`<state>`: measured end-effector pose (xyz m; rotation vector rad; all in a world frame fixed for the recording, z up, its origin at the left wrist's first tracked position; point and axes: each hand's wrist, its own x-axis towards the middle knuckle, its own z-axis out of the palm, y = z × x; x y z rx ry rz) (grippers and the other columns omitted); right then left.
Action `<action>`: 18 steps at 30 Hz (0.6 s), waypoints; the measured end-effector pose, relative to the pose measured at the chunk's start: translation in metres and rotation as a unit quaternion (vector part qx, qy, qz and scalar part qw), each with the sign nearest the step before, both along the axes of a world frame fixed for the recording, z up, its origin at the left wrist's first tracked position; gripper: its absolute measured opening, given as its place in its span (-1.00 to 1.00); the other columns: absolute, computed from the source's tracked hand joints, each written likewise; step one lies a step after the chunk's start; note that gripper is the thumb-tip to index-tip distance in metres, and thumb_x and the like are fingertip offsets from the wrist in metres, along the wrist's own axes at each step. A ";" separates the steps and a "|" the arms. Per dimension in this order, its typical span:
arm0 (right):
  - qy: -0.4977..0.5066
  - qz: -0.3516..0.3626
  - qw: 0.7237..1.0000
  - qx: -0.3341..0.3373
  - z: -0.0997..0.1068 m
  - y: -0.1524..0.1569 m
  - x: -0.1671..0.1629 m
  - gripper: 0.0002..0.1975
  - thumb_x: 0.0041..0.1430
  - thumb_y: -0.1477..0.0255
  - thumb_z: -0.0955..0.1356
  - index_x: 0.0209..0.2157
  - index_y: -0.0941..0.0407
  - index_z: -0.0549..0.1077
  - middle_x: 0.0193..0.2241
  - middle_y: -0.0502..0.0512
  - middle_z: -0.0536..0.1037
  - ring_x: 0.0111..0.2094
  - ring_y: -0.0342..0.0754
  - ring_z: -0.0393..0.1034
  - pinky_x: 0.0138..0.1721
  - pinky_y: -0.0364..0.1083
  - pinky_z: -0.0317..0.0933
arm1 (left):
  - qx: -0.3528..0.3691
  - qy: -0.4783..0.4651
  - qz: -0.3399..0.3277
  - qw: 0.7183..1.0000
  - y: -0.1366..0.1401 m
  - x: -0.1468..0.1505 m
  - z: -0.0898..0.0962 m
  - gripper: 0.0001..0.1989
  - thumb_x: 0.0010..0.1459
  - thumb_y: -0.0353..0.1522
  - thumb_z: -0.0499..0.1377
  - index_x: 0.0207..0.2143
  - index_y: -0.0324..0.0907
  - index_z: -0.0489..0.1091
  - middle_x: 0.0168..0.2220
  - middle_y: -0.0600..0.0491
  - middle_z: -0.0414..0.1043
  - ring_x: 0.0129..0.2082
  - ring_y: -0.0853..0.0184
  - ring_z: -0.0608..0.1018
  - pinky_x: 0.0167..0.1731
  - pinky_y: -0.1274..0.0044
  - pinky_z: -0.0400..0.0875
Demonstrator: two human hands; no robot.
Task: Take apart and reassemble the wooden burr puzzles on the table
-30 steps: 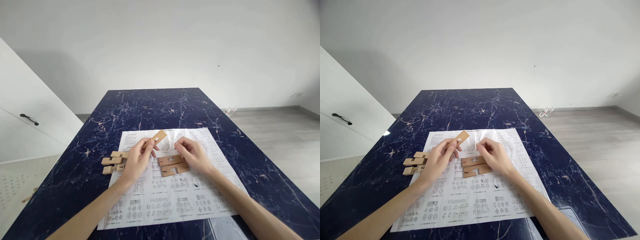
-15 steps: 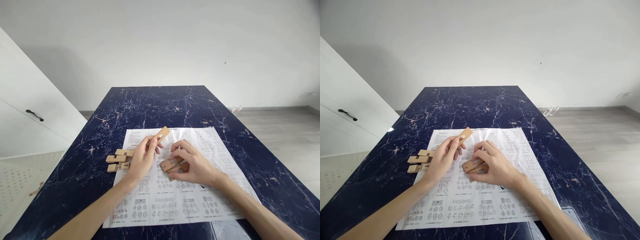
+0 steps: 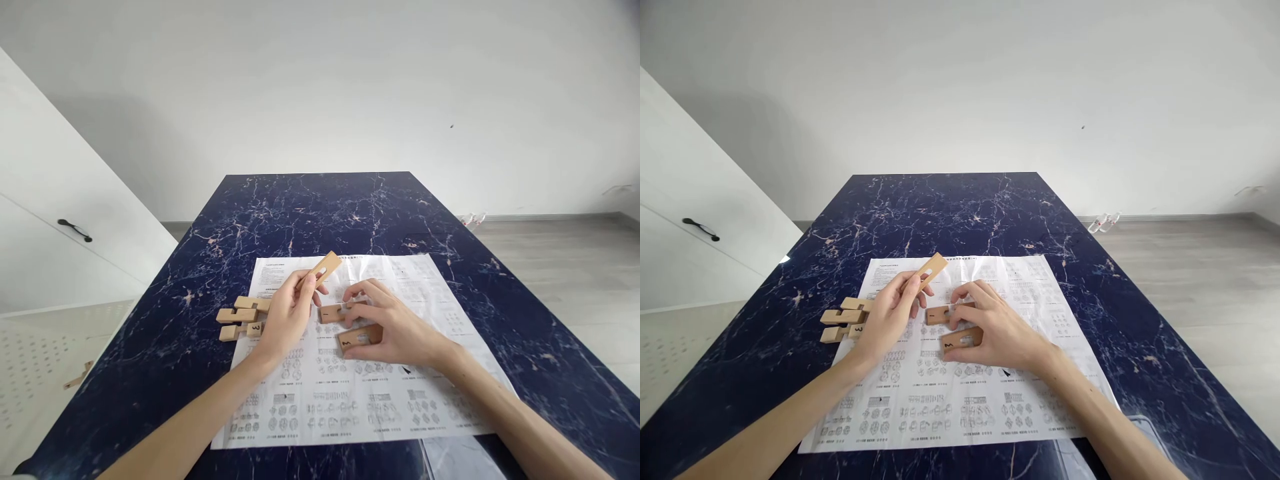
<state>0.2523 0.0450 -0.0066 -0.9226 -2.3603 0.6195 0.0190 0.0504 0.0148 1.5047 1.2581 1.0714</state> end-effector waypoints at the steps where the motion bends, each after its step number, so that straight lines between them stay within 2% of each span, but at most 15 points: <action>1: -0.004 0.001 1.000 -0.003 0.000 0.000 0.000 -0.72 0.17 0.24 0.60 -0.22 0.04 0.54 0.13 0.23 0.41 0.14 0.21 0.34 0.09 0.20 0.41 | 0.001 -0.003 -0.001 1.000 0.000 0.000 -0.001 -0.64 0.51 -0.10 0.05 -0.13 -0.17 0.46 -0.26 0.03 0.51 -0.38 0.37 0.50 -0.38 0.51 0.35; 5: -0.004 0.003 1.000 -0.019 -0.001 -0.001 -0.001 -0.70 0.18 0.22 0.60 -0.24 0.05 0.52 0.15 0.24 0.41 0.16 0.23 0.32 0.08 0.20 0.42 | 0.003 -0.009 -0.004 1.000 0.001 0.000 -0.004 -0.64 0.53 -0.11 0.01 -0.11 -0.17 0.45 -0.27 0.03 0.51 -0.39 0.37 0.51 -0.41 0.52 0.36; 12: 0.029 0.019 0.999 -0.023 0.000 -0.002 -0.006 -0.72 0.15 0.23 0.62 -0.24 0.03 0.58 0.11 0.19 0.47 0.13 0.20 0.32 0.08 0.16 0.41 | 0.017 -0.018 -0.001 1.000 -0.002 0.001 -0.004 -0.65 0.55 -0.13 -0.01 0.00 -0.18 0.43 -0.18 0.01 0.54 -0.41 0.40 0.53 -0.41 0.53 0.40; 14: 0.056 0.024 0.998 -0.010 0.000 -0.002 -0.007 -0.76 0.19 0.27 0.61 -0.23 0.04 0.57 0.05 0.19 0.52 0.08 0.17 0.36 0.03 0.15 0.41 | 0.018 -0.018 0.001 1.000 -0.002 0.001 -0.004 -0.65 0.55 -0.14 -0.01 -0.01 -0.18 0.43 -0.19 0.02 0.54 -0.41 0.41 0.52 -0.42 0.53 0.39; 18: 0.104 0.046 0.993 -0.010 0.000 -0.002 -0.007 -0.88 0.32 0.32 0.54 -0.23 0.02 0.57 -0.24 0.09 0.61 -0.12 0.08 0.43 -0.07 0.12 0.39 | 0.018 -0.022 -0.002 1.000 -0.001 0.000 -0.007 -0.65 0.54 -0.13 0.00 -0.04 -0.17 0.43 -0.19 0.01 0.56 -0.43 0.41 0.52 -0.45 0.53 0.37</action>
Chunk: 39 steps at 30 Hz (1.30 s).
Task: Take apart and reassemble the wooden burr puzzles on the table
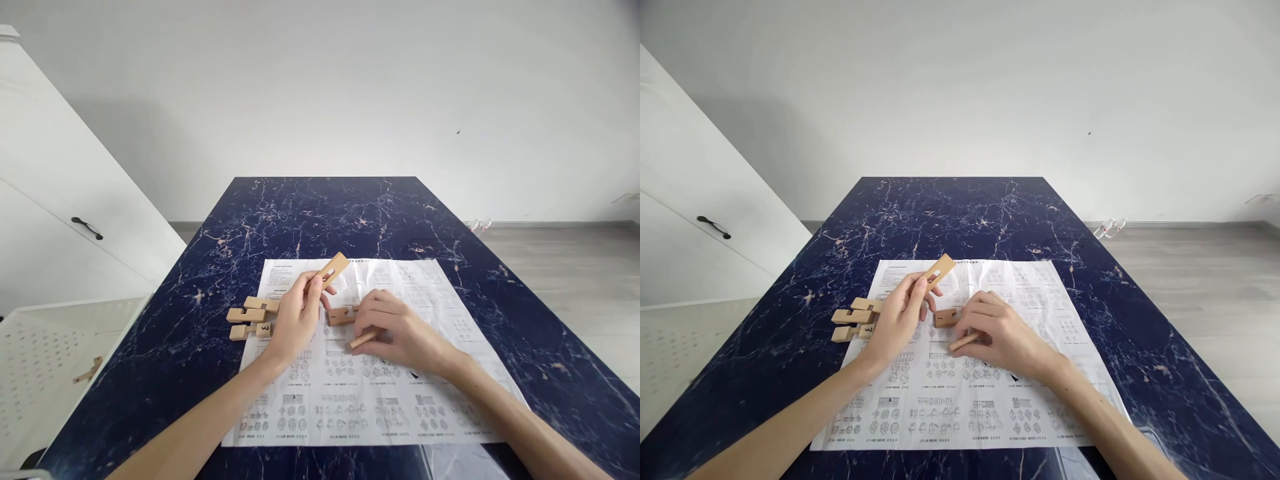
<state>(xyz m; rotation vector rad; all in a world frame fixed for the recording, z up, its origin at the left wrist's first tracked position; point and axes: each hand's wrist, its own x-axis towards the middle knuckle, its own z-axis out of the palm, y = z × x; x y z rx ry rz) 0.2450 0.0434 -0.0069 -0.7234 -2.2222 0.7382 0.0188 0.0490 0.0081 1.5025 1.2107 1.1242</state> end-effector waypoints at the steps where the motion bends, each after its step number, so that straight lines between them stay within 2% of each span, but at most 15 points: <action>1: 0.014 0.003 1.000 -0.021 0.000 0.000 0.000 -0.86 0.31 0.30 0.55 -0.24 0.01 0.57 -0.29 0.07 0.62 -0.16 0.07 0.44 -0.10 0.10 0.39 | 0.002 -0.001 -0.001 1.000 0.000 0.000 -0.001 -0.65 0.54 -0.12 0.00 -0.04 -0.17 0.42 -0.18 0.01 0.56 -0.43 0.41 0.53 -0.45 0.53 0.38; 4: 0.110 0.003 0.983 -0.146 -0.001 0.002 0.001 -0.81 0.30 0.23 0.55 -0.24 0.01 0.57 -0.33 0.05 0.61 -0.27 0.03 0.50 -0.24 0.04 0.43 | 0.009 0.011 0.003 1.000 0.000 -0.001 -0.002 -0.65 0.55 -0.11 -0.01 -0.04 -0.16 0.42 -0.19 0.02 0.57 -0.43 0.40 0.55 -0.44 0.52 0.38; 6: 0.209 0.004 0.952 -0.226 0.000 0.003 0.003 -0.81 0.38 0.20 0.48 -0.22 0.02 0.54 -0.36 0.02 0.60 -0.43 -0.06 0.49 -0.37 -0.02 0.43 | 0.012 0.020 0.000 1.000 0.000 -0.001 -0.002 -0.63 0.55 -0.10 -0.03 -0.02 -0.15 0.43 -0.20 0.02 0.57 -0.44 0.41 0.54 -0.44 0.52 0.39; 9: 0.331 -0.020 0.900 -0.284 0.001 0.004 0.006 -0.76 0.49 0.17 0.38 -0.23 0.01 0.46 -0.41 -0.04 0.55 -0.53 -0.13 0.46 -0.42 -0.06 0.41 | 0.015 0.016 -0.013 1.000 -0.002 -0.001 -0.003 -0.64 0.57 -0.12 -0.06 0.05 -0.14 0.40 -0.13 0.00 0.56 -0.43 0.41 0.54 -0.43 0.52 0.41; 11: 0.355 -0.039 0.878 -0.319 0.003 0.004 0.006 -0.69 0.52 0.11 0.33 -0.27 0.01 0.39 -0.47 -0.05 0.53 -0.55 -0.13 0.44 -0.49 -0.10 0.33 | 0.017 0.015 -0.021 1.000 -0.002 0.000 -0.004 -0.66 0.57 -0.14 -0.06 0.09 -0.13 0.38 -0.08 -0.02 0.55 -0.40 0.40 0.56 -0.43 0.51 0.42; 13: 0.341 -0.051 0.870 -0.353 0.005 0.002 0.005 -0.66 0.52 0.06 0.31 -0.25 0.00 0.35 -0.57 -0.11 0.43 -0.68 -0.18 0.26 -0.64 -0.16 0.10 | 0.023 0.017 -0.029 0.999 -0.001 0.000 -0.007 -0.67 0.57 -0.16 -0.06 0.11 -0.12 0.37 -0.05 -0.02 0.55 -0.40 0.40 0.56 -0.42 0.51 0.42; 15: 0.309 -0.065 0.873 -0.372 0.009 0.000 0.002 -0.65 0.52 0.03 0.30 -0.23 0.00 0.34 -0.62 -0.17 0.30 -0.72 -0.23 0.02 -0.67 -0.18 -0.12 | 0.031 0.022 -0.036 0.999 0.000 0.000 -0.009 -0.66 0.58 -0.16 -0.07 0.12 -0.12 0.37 -0.06 -0.02 0.56 -0.41 0.40 0.56 -0.40 0.50 0.44; 16: 0.292 -0.073 0.876 -0.377 0.011 -0.001 0.001 -0.64 0.51 0.02 0.31 -0.23 0.01 0.35 -0.61 -0.18 0.26 -0.70 -0.24 -0.04 -0.66 -0.17 -0.16 | 0.036 0.027 -0.038 0.998 0.000 0.000 -0.010 -0.66 0.58 -0.16 -0.07 0.12 -0.12 0.37 -0.05 -0.03 0.57 -0.41 0.40 0.56 -0.39 0.50 0.46; 20: 0.225 -0.073 0.892 -0.385 0.019 -0.003 -0.005 -0.62 0.50 0.02 0.31 -0.18 0.06 0.40 -0.47 -0.07 0.37 -0.56 -0.21 0.11 -0.56 -0.14 0.01 | 0.069 0.064 -0.051 0.994 -0.003 0.002 -0.006 -0.65 0.58 -0.19 -0.06 0.17 -0.15 0.36 -0.09 -0.04 0.60 -0.38 0.36 0.59 -0.29 0.45 0.51; 22: 0.203 -0.062 0.903 -0.373 0.020 -0.004 -0.007 -0.61 0.51 0.01 0.28 -0.08 0.07 0.41 -0.43 -0.06 0.41 -0.58 -0.21 0.14 -0.56 -0.13 0.06 | 0.091 0.087 -0.056 0.991 -0.005 0.003 -0.003 -0.65 0.58 -0.20 -0.06 0.19 -0.15 0.36 -0.23 0.01 0.60 -0.36 0.32 0.60 -0.24 0.43 0.53; 24: 0.178 -0.060 0.912 -0.365 0.019 -0.005 -0.010 -0.59 0.53 0.00 0.24 -0.04 0.06 0.40 -0.44 -0.07 0.42 -0.64 -0.23 0.10 -0.60 -0.13 0.02 | 0.106 0.104 -0.056 0.987 -0.008 0.004 0.000 -0.66 0.58 -0.21 -0.05 0.20 -0.15 0.36 -0.30 0.03 0.60 -0.34 0.28 0.62 -0.20 0.41 0.54; 31: 0.142 -0.090 0.917 -0.362 0.018 -0.013 -0.017 -0.56 0.52 -0.02 0.23 -0.09 0.08 0.40 -0.46 -0.08 0.41 -0.64 -0.22 0.06 -0.60 -0.11 -0.03 | 0.154 0.143 -0.071 0.975 -0.013 0.004 -0.005 -0.67 0.58 -0.25 -0.05 0.24 -0.09 0.34 -0.13 -0.03 0.63 -0.26 0.25 0.66 -0.18 0.39 0.59; 35: 0.143 -0.103 0.914 -0.365 0.019 -0.016 -0.018 -0.54 0.51 -0.04 0.23 -0.10 0.08 0.41 -0.48 -0.08 0.39 -0.63 -0.21 0.07 -0.61 -0.11 -0.04 | 0.170 0.139 -0.096 0.971 -0.014 0.003 -0.005 -0.67 0.59 -0.30 -0.05 0.28 -0.08 0.30 -0.01 -0.07 0.62 -0.12 0.23 0.68 -0.08 0.37 0.63; 39: 0.139 -0.116 0.914 -0.363 0.021 -0.017 -0.017 -0.56 0.52 -0.02 0.23 -0.10 0.07 0.44 -0.48 -0.07 0.39 -0.62 -0.20 0.08 -0.60 -0.11 -0.02 | 0.171 0.139 -0.119 0.968 -0.015 0.003 -0.004 -0.62 0.58 -0.31 -0.04 0.36 -0.08 0.22 0.03 -0.08 0.61 -0.05 0.22 0.69 -0.03 0.35 0.66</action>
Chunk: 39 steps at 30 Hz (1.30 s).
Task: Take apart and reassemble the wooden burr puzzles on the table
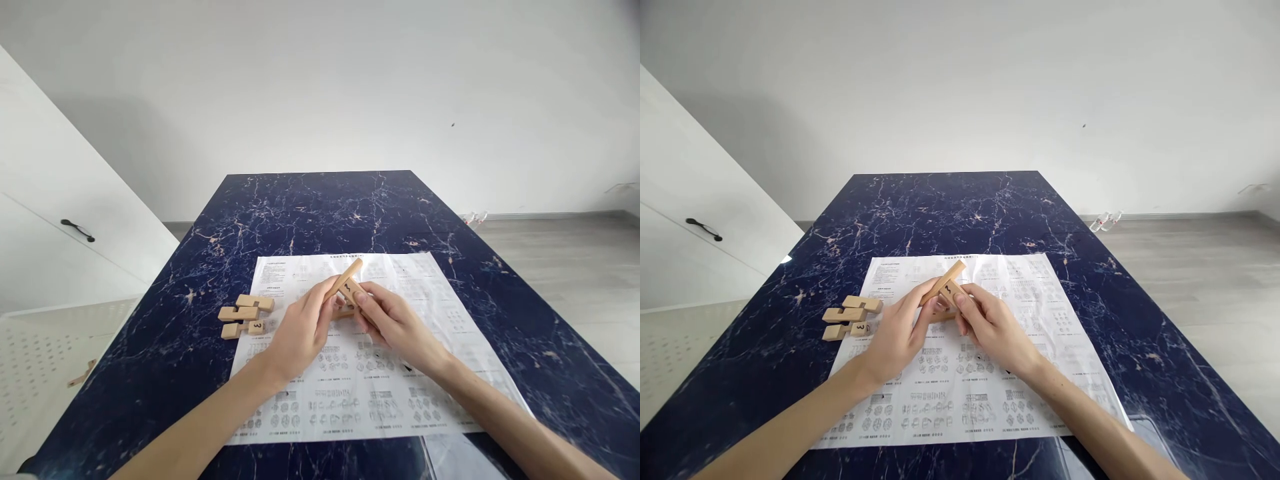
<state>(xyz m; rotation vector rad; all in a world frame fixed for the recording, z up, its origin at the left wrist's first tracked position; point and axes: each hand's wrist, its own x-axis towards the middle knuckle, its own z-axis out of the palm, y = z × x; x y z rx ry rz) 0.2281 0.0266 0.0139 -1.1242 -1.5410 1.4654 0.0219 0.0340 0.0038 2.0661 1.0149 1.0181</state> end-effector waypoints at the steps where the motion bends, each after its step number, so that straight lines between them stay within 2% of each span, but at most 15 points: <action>1: 0.000 -0.001 1.000 -0.002 0.000 0.000 0.001 -0.56 0.52 -0.02 0.23 -0.10 0.07 0.44 -0.48 -0.07 0.38 -0.62 -0.20 0.08 -0.60 -0.11 -0.03 | 0.000 0.005 -0.002 1.000 0.000 0.000 0.000 -0.62 0.58 -0.32 -0.04 0.37 -0.08 0.21 0.03 -0.08 0.61 -0.04 0.22 0.69 -0.03 0.34 0.66; 11: 0.007 -0.007 1.000 -0.016 0.003 0.000 0.000 -0.55 0.51 -0.02 0.24 -0.27 0.06 0.36 -0.50 -0.07 0.37 -0.63 -0.21 0.06 -0.60 -0.11 -0.03 | 0.080 0.068 -0.007 0.994 -0.001 0.000 -0.009 -0.55 0.56 -0.36 0.00 0.43 -0.07 0.16 0.27 -0.13 0.52 0.13 0.13 0.67 0.09 0.22 0.66; 15: 0.028 0.004 0.999 -0.025 0.010 -0.001 -0.002 -0.56 0.51 -0.02 0.25 -0.26 0.05 0.37 -0.49 -0.07 0.38 -0.63 -0.21 0.04 -0.58 -0.10 -0.02 | 0.076 0.070 0.021 0.994 -0.002 0.002 -0.008 -0.54 0.57 -0.34 -0.01 0.44 -0.06 0.16 0.26 -0.11 0.53 0.12 0.15 0.68 0.08 0.25 0.67; 21: 0.038 0.038 0.997 -0.055 0.014 0.001 0.001 -0.52 0.49 -0.07 0.24 -0.26 0.06 0.34 -0.48 -0.06 0.38 -0.61 -0.20 0.09 -0.58 -0.10 -0.05 | 0.075 0.054 0.116 0.989 0.004 -0.004 -0.008 -0.58 0.57 -0.30 0.02 0.39 -0.05 0.25 0.08 -0.07 0.65 0.02 0.16 0.71 0.04 0.26 0.66; 28: 0.045 0.043 0.996 -0.057 0.004 0.000 0.003 -0.54 0.50 -0.05 0.24 -0.23 0.07 0.34 -0.48 -0.06 0.39 -0.60 -0.19 0.13 -0.59 -0.10 -0.04 | 0.094 0.044 0.089 0.991 0.008 -0.007 -0.009 -0.52 0.54 -0.25 0.08 0.44 -0.03 0.20 0.16 -0.09 0.61 0.08 0.16 0.69 0.07 0.26 0.66; 35: 0.038 0.047 0.997 -0.052 0.003 0.000 0.004 -0.53 0.50 -0.06 0.23 -0.26 0.06 0.32 -0.50 -0.08 0.38 -0.62 -0.20 0.10 -0.60 -0.10 -0.04 | 0.109 0.036 0.110 0.987 0.009 -0.007 -0.007 -0.52 0.47 -0.22 0.21 0.37 0.00 0.33 0.13 -0.03 0.64 -0.03 0.18 0.74 -0.05 0.29 0.74; 39: 0.043 0.056 0.997 -0.043 0.005 0.000 0.003 -0.54 0.52 -0.04 0.22 -0.27 0.06 0.30 -0.50 -0.08 0.38 -0.62 -0.21 0.10 -0.60 -0.10 -0.05 | 0.140 0.017 0.099 0.985 0.010 -0.008 -0.005 -0.50 0.44 -0.28 0.26 0.38 0.02 0.34 0.07 0.00 0.67 -0.08 0.19 0.76 -0.03 0.28 0.74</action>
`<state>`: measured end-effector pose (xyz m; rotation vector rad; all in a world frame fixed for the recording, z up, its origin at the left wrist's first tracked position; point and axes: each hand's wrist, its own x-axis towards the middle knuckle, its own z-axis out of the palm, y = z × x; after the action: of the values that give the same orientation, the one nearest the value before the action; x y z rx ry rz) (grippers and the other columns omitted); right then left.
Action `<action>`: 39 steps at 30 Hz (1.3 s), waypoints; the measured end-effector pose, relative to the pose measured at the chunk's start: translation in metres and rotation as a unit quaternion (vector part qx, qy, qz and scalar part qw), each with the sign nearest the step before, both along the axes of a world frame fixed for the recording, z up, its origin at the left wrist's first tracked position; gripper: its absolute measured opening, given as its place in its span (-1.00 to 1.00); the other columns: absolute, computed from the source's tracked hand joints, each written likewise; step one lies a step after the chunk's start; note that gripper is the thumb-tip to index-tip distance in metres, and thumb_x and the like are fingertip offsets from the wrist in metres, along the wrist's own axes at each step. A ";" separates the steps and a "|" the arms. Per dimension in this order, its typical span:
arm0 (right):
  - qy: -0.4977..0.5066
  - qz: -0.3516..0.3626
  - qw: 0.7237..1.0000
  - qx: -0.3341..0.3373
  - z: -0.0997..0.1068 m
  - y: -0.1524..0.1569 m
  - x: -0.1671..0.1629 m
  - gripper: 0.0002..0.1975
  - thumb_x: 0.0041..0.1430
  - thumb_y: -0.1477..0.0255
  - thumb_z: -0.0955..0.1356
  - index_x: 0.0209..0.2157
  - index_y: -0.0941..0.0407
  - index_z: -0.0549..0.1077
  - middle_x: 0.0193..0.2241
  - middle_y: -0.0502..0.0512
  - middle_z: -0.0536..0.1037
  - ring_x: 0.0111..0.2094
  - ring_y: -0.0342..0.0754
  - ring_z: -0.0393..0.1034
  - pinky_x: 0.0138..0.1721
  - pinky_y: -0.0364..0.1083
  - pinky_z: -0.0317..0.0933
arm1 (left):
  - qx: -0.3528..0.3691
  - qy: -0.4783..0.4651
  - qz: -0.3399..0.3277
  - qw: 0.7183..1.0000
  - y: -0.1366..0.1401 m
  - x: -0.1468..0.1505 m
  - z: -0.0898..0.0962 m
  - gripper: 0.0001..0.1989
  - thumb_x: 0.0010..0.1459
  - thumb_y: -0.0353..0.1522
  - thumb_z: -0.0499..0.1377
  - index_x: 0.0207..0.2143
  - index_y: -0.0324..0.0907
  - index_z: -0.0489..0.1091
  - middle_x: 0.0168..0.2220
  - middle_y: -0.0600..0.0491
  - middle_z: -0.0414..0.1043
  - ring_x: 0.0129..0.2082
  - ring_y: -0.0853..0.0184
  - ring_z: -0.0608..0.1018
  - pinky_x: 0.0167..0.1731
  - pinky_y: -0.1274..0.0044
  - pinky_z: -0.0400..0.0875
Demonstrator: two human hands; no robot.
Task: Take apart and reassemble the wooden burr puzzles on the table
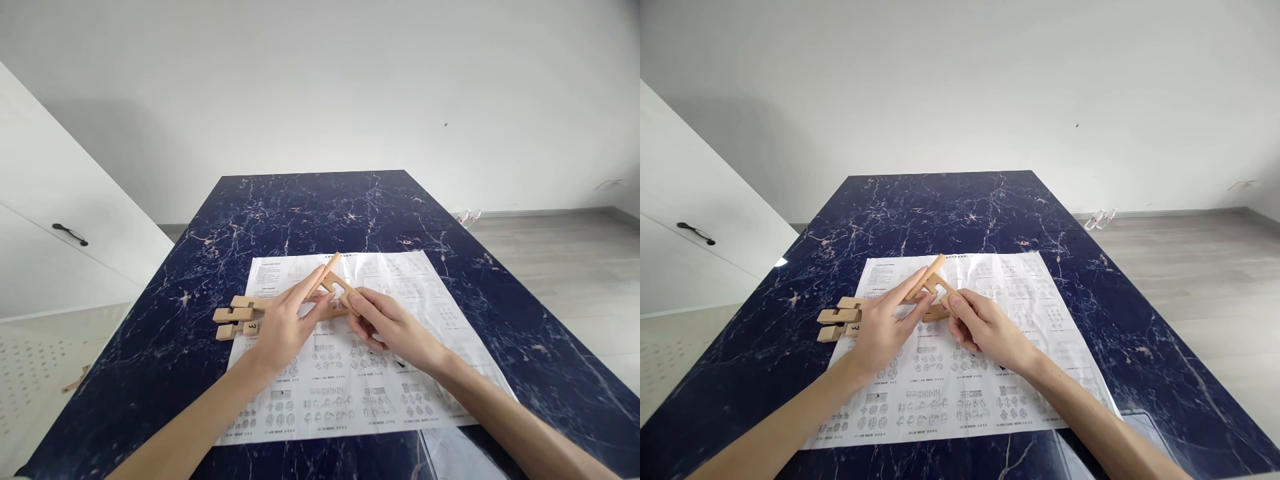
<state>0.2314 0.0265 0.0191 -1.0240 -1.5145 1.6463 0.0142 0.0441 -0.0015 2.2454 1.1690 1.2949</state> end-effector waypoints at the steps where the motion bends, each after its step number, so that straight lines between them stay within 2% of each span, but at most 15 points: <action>1: 0.001 0.003 1.000 0.003 0.000 0.000 0.000 -0.54 0.53 -0.03 0.22 -0.28 0.06 0.29 -0.50 -0.08 0.37 -0.62 -0.21 0.10 -0.60 -0.10 -0.05 | 0.008 -0.006 -0.007 1.000 0.000 0.000 0.000 -0.48 0.43 -0.30 0.27 0.38 0.02 0.34 0.07 0.01 0.68 -0.09 0.20 0.76 -0.02 0.28 0.74; 8: -0.012 0.005 1.000 0.007 0.002 -0.002 0.001 -0.53 0.53 -0.02 0.22 -0.34 0.06 0.26 -0.52 -0.10 0.33 -0.64 -0.23 0.07 -0.59 -0.10 -0.04 | -0.004 -0.011 -0.025 1.000 0.003 -0.005 -0.005 -0.44 0.40 -0.32 0.30 0.40 0.08 0.33 0.07 0.01 0.68 -0.09 0.19 0.75 0.00 0.28 0.73; 15: -0.010 0.011 1.000 0.008 0.002 -0.001 0.003 -0.53 0.54 0.00 0.22 -0.34 0.07 0.29 -0.53 -0.11 0.31 -0.65 -0.24 0.05 -0.59 -0.10 -0.05 | 0.025 0.001 -0.020 0.999 0.003 -0.004 -0.002 -0.46 0.40 -0.33 0.30 0.38 0.00 0.36 0.00 0.02 0.69 -0.17 0.28 0.73 -0.08 0.40 0.72; 18: -0.001 0.020 1.000 -0.004 0.000 0.000 0.003 -0.55 0.54 0.01 0.23 -0.30 0.08 0.32 -0.52 -0.11 0.32 -0.64 -0.24 0.05 -0.58 -0.11 -0.06 | 0.053 0.013 -0.038 0.998 0.003 -0.003 -0.002 -0.58 0.42 -0.37 0.27 0.29 -0.08 0.43 -0.15 0.04 0.70 -0.33 0.35 0.68 -0.29 0.49 0.69; 20: 0.005 0.028 1.000 -0.007 -0.001 0.000 0.003 -0.56 0.55 0.02 0.23 -0.26 0.08 0.35 -0.51 -0.11 0.33 -0.64 -0.24 0.06 -0.58 -0.11 -0.05 | 0.074 0.020 -0.046 0.996 0.003 -0.002 -0.003 -0.68 0.42 -0.40 0.26 0.19 -0.14 0.48 -0.30 0.09 0.66 -0.46 0.41 0.61 -0.45 0.55 0.60; 22: 0.009 0.029 1.000 -0.006 -0.001 -0.001 0.002 -0.57 0.55 0.03 0.22 -0.24 0.09 0.37 -0.51 -0.10 0.34 -0.64 -0.24 0.07 -0.58 -0.11 -0.04 | 0.082 0.027 -0.048 0.995 0.002 -0.001 -0.004 -0.73 0.43 -0.41 0.25 0.14 -0.17 0.48 -0.35 0.11 0.63 -0.51 0.44 0.57 -0.50 0.58 0.54; 30: 0.024 0.005 1.000 -0.005 -0.004 -0.001 0.000 -0.56 0.55 0.04 0.23 -0.29 0.08 0.36 -0.51 -0.09 0.36 -0.64 -0.24 0.11 -0.60 -0.13 -0.03 | 0.032 0.038 -0.120 0.992 -0.003 0.003 -0.002 -0.60 0.47 -0.44 0.17 0.31 -0.13 0.35 -0.13 0.04 0.67 -0.37 0.42 0.65 -0.35 0.56 0.61; 36: 0.015 0.002 1.000 0.010 -0.011 0.000 0.000 -0.54 0.57 0.05 0.21 -0.28 0.09 0.39 -0.50 -0.07 0.40 -0.63 -0.24 0.12 -0.60 -0.14 0.01 | 0.030 0.039 -0.123 0.991 -0.005 0.003 -0.002 -0.62 0.46 -0.43 0.18 0.28 -0.19 0.37 -0.29 0.09 0.62 -0.42 0.43 0.61 -0.37 0.57 0.61; 39: 0.016 0.001 1.000 0.012 -0.008 -0.001 0.000 -0.56 0.57 0.05 0.22 -0.25 0.10 0.41 -0.50 -0.07 0.41 -0.63 -0.25 0.12 -0.60 -0.14 0.02 | 0.032 0.034 -0.128 0.991 -0.005 0.004 -0.002 -0.60 0.46 -0.44 0.19 0.30 -0.18 0.34 -0.20 0.05 0.66 -0.36 0.42 0.66 -0.32 0.57 0.65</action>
<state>0.2312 0.0256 0.0108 -0.9799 -1.5117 1.6332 0.0181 0.0392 -0.0032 2.4071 0.8367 1.1787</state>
